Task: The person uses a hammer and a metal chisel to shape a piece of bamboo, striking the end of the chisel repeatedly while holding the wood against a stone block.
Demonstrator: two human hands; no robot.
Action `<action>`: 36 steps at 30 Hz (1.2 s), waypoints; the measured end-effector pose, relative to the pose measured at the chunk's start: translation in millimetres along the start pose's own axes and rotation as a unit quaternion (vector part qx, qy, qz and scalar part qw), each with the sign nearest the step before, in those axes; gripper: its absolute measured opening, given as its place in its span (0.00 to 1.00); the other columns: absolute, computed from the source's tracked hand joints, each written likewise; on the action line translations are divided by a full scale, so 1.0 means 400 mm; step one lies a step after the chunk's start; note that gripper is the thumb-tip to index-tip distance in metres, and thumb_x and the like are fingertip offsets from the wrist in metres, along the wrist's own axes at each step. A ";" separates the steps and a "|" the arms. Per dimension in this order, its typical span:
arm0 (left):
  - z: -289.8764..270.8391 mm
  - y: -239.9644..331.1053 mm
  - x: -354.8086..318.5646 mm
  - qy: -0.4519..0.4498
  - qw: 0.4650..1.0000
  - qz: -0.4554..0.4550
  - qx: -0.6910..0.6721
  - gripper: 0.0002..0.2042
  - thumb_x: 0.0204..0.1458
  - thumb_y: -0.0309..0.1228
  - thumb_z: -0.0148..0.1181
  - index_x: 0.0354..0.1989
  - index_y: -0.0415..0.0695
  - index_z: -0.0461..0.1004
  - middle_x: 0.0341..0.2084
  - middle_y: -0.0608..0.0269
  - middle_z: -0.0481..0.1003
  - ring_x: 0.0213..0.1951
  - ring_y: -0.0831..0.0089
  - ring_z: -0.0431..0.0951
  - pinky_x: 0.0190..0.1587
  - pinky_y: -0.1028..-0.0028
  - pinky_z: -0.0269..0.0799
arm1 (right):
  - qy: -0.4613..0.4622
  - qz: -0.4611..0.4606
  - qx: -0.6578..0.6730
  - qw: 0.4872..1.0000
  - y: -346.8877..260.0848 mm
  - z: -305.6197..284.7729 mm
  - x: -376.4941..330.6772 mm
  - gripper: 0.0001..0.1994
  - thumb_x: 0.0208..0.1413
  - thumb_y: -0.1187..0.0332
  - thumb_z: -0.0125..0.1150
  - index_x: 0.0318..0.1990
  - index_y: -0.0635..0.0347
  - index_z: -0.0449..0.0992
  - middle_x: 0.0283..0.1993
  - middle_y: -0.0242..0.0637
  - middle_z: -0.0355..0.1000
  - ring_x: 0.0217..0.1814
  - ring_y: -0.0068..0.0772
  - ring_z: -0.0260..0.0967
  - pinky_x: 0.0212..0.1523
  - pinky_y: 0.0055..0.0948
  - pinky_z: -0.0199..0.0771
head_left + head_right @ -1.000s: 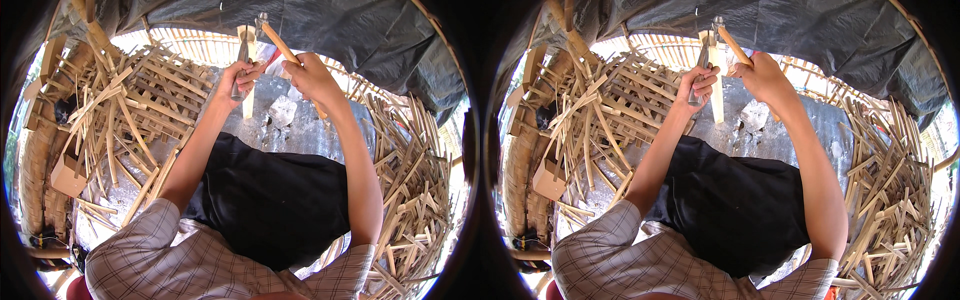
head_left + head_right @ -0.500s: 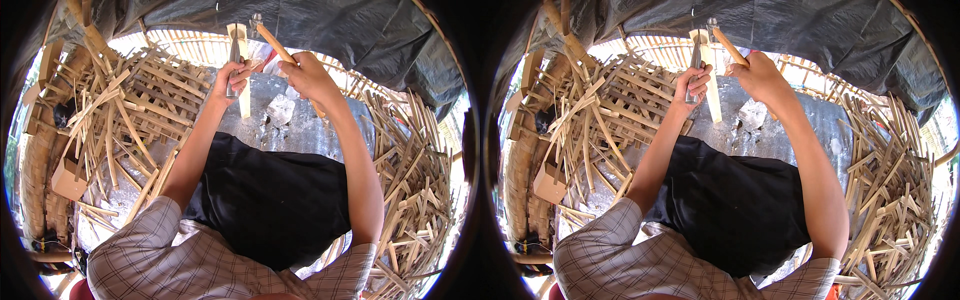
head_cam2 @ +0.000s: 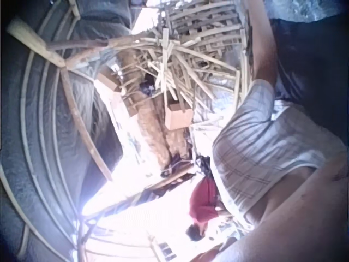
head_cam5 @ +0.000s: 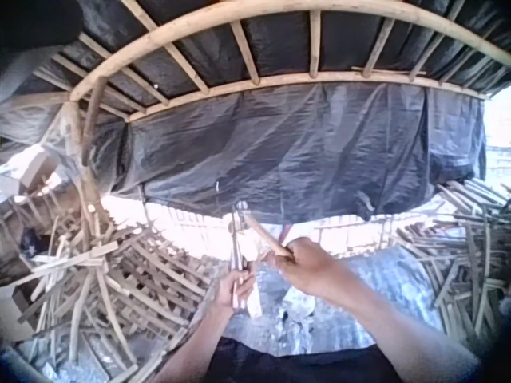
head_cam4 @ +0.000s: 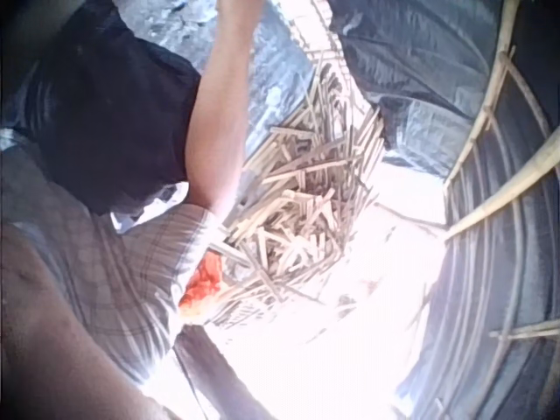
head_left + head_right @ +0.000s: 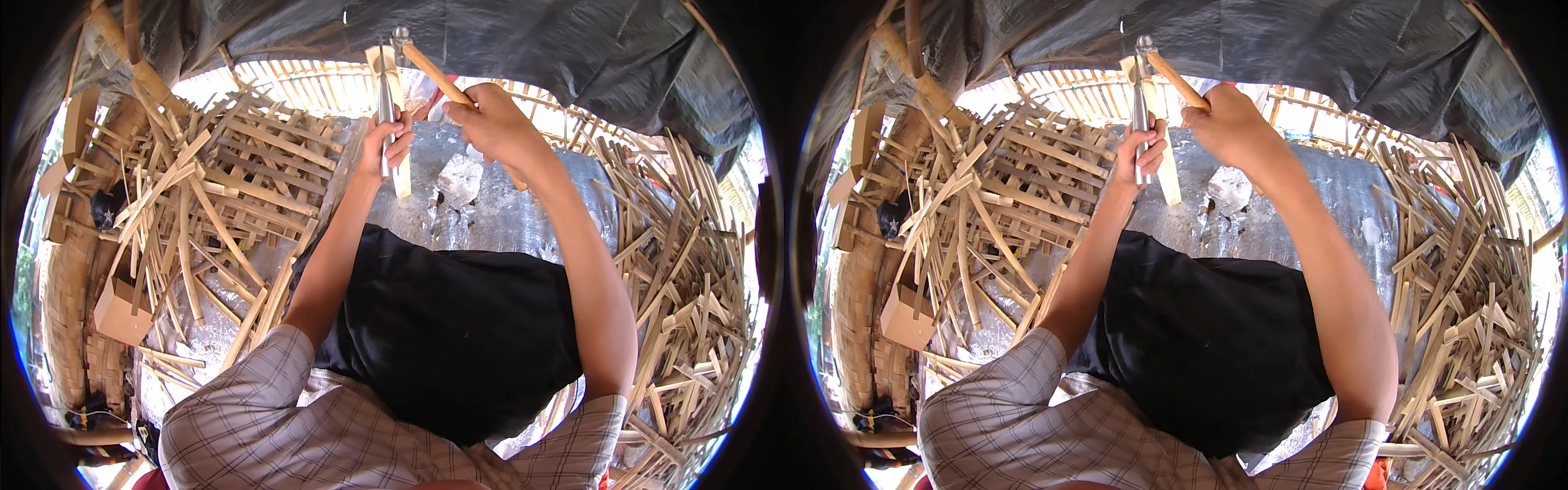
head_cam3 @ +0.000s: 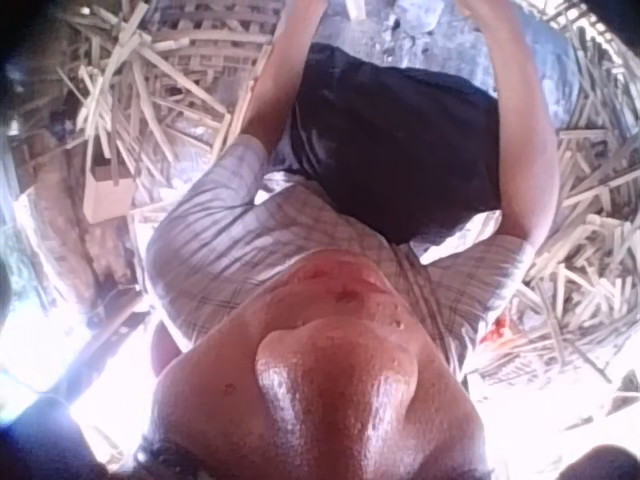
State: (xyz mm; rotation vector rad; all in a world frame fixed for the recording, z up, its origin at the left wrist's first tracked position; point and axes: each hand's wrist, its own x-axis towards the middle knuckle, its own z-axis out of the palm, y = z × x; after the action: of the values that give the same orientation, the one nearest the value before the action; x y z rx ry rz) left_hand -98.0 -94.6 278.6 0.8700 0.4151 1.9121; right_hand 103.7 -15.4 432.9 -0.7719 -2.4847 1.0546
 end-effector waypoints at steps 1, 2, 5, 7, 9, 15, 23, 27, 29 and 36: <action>-0.001 -0.005 0.001 0.004 1.000 0.003 0.007 0.06 0.54 0.20 0.52 0.39 0.43 0.66 0.25 0.66 0.61 0.12 0.85 0.57 0.08 0.84 0.57 | 0.004 -0.006 -0.005 1.000 -0.002 -0.003 -0.002 0.19 0.63 0.54 0.60 0.42 0.67 0.74 0.25 0.32 0.69 0.23 0.20 0.64 0.19 0.26 0.64; -0.002 -0.008 0.001 0.008 1.000 0.006 0.015 0.07 0.54 0.20 0.52 0.39 0.43 0.66 0.25 0.66 0.61 0.11 0.85 0.57 0.08 0.83 0.57 | 0.013 -0.005 0.002 1.000 -0.003 -0.006 -0.007 0.19 0.63 0.56 0.60 0.40 0.70 0.75 0.25 0.38 0.70 0.23 0.26 0.66 0.22 0.30 0.65; -0.020 -0.008 0.013 0.012 1.000 0.012 0.022 0.07 0.53 0.20 0.52 0.39 0.43 0.66 0.25 0.65 0.62 0.11 0.85 0.57 0.08 0.83 0.57 | 0.020 0.002 0.012 1.000 -0.007 -0.016 -0.033 0.21 0.62 0.58 0.60 0.35 0.75 0.76 0.24 0.49 0.72 0.22 0.37 0.69 0.27 0.40 0.68; -0.038 -0.004 0.018 0.021 0.999 0.019 0.029 0.07 0.53 0.20 0.52 0.39 0.43 0.66 0.26 0.64 0.63 0.11 0.85 0.57 0.08 0.83 0.57 | 0.001 0.013 0.004 1.000 -0.008 -0.028 -0.045 0.21 0.62 0.57 0.61 0.34 0.75 0.75 0.24 0.49 0.71 0.22 0.37 0.69 0.27 0.41 0.67; -0.075 0.006 0.026 0.018 0.999 0.020 0.019 0.07 0.53 0.20 0.52 0.39 0.43 0.65 0.26 0.64 0.63 0.11 0.85 0.58 0.08 0.83 0.57 | 0.013 0.013 0.003 1.000 0.004 -0.026 -0.055 0.21 0.62 0.57 0.61 0.34 0.74 0.75 0.24 0.48 0.71 0.22 0.36 0.67 0.26 0.40 0.66; -0.112 0.009 0.034 0.100 0.986 0.072 0.110 0.04 0.59 0.23 0.53 0.41 0.44 0.67 0.28 0.65 0.63 0.13 0.88 0.56 0.11 0.85 0.53 | 0.022 0.023 0.020 0.999 0.081 -0.035 -0.048 0.19 0.63 0.59 0.61 0.32 0.70 0.71 0.22 0.40 0.66 0.20 0.28 0.64 0.23 0.35 0.65; -0.094 0.061 0.017 0.277 0.935 -0.063 0.212 0.04 0.59 0.25 0.56 0.38 0.44 0.67 0.20 0.72 0.62 0.14 0.84 0.56 0.14 0.80 0.50 | -0.024 0.115 0.063 0.991 0.130 -0.031 0.012 0.19 0.65 0.53 0.60 0.46 0.64 0.71 0.27 0.30 0.68 0.24 0.17 0.62 0.22 0.23 0.64; -0.060 -0.013 0.013 0.321 0.913 0.043 0.249 0.08 0.57 0.27 0.59 0.30 0.44 0.65 0.16 0.73 0.60 0.14 0.84 0.56 0.14 0.78 0.49 | -0.034 0.092 0.085 0.992 0.120 -0.015 0.013 0.19 0.64 0.54 0.60 0.45 0.63 0.71 0.26 0.29 0.68 0.23 0.17 0.61 0.22 0.23 0.63; -0.066 -0.052 0.017 0.326 0.891 0.060 0.310 0.10 0.57 0.25 0.58 0.25 0.43 0.64 0.14 0.73 0.63 0.13 0.83 0.59 0.14 0.75 0.51 | -0.033 0.069 0.088 0.993 0.106 -0.010 0.009 0.18 0.64 0.56 0.60 0.38 0.67 0.70 0.24 0.33 0.67 0.21 0.22 0.64 0.21 0.29 0.65; -0.131 -0.203 0.029 0.276 0.820 0.138 0.482 0.04 0.55 0.23 0.58 0.30 0.35 0.72 0.15 0.69 0.68 0.18 0.85 0.67 0.20 0.75 0.61 | -0.030 0.042 0.054 0.997 0.118 -0.022 -0.019 0.20 0.64 0.59 0.59 0.31 0.72 0.72 0.22 0.43 0.68 0.21 0.30 0.67 0.22 0.37 0.65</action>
State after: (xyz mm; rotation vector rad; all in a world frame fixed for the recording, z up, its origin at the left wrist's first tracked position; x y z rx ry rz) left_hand -88.1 -41.4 197.8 0.9984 1.8103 2.1873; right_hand 130.7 12.3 403.2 -0.8286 -2.4390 1.2472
